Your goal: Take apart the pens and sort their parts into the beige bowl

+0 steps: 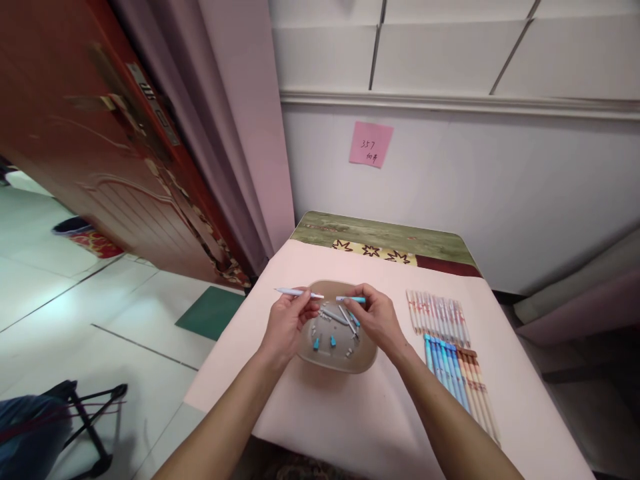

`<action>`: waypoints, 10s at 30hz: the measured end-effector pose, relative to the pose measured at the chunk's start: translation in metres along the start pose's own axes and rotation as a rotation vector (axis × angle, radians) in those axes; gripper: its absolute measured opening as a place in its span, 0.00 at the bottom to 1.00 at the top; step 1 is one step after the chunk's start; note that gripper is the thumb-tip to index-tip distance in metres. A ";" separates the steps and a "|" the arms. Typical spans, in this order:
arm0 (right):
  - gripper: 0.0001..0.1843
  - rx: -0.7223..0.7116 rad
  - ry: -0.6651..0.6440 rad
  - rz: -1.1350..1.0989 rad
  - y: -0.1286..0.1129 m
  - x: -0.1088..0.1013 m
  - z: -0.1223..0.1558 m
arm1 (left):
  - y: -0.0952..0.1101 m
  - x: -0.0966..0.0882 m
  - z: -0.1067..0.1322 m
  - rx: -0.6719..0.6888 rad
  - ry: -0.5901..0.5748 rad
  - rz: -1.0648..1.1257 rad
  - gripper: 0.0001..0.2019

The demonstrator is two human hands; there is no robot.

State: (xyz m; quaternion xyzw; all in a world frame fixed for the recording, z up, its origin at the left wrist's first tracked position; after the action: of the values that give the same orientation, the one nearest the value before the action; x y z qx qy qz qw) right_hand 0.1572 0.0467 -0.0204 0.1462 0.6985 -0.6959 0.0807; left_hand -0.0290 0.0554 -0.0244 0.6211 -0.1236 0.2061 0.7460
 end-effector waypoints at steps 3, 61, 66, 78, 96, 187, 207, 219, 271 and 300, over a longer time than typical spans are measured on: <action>0.09 0.011 -0.029 0.160 0.013 0.004 0.005 | -0.012 -0.007 -0.003 0.069 -0.047 -0.173 0.13; 0.14 0.002 -0.416 1.065 0.023 0.073 0.014 | -0.020 -0.009 0.024 -0.404 0.014 0.483 0.09; 0.09 0.071 -0.254 0.702 0.016 0.037 0.010 | -0.021 -0.006 0.023 -0.407 -0.043 0.477 0.09; 0.06 -0.022 -0.188 0.418 -0.018 0.013 0.018 | -0.046 0.004 0.032 -0.481 -0.089 0.355 0.05; 0.10 0.010 -0.223 0.161 0.006 0.024 0.012 | -0.052 0.004 0.031 -0.494 -0.050 0.301 0.01; 0.19 0.033 -0.416 -0.600 -0.004 0.069 0.009 | -0.027 -0.016 0.014 -0.263 -0.166 -0.015 0.15; 0.10 0.084 -0.265 0.888 0.046 0.103 -0.006 | -0.024 -0.035 0.009 -0.248 -0.035 -0.014 0.13; 0.13 -0.140 -0.037 -0.227 -0.020 0.026 -0.010 | -0.038 -0.018 0.013 -0.229 -0.120 -0.125 0.16; 0.16 0.059 -0.229 -0.538 0.005 0.059 0.023 | -0.032 -0.011 0.025 -0.277 -0.212 -0.081 0.13; 0.09 -0.076 0.052 -0.030 0.009 0.030 0.050 | -0.024 0.003 0.026 -0.110 -0.154 0.016 0.14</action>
State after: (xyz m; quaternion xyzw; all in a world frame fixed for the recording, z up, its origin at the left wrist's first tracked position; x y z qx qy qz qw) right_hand 0.1269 -0.0009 -0.0389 0.1507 0.7282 -0.6661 0.0578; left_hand -0.0134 0.0265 -0.0394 0.5921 -0.1967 0.1567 0.7656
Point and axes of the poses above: each hand's wrist, its own z-axis away from the middle knuckle, its own x-axis out of the palm, y = z × x, the point moved 5 cm from there along -z, towards the middle knuckle, and after that the axes turned 5 degrees about x, right-handed, at the moved point
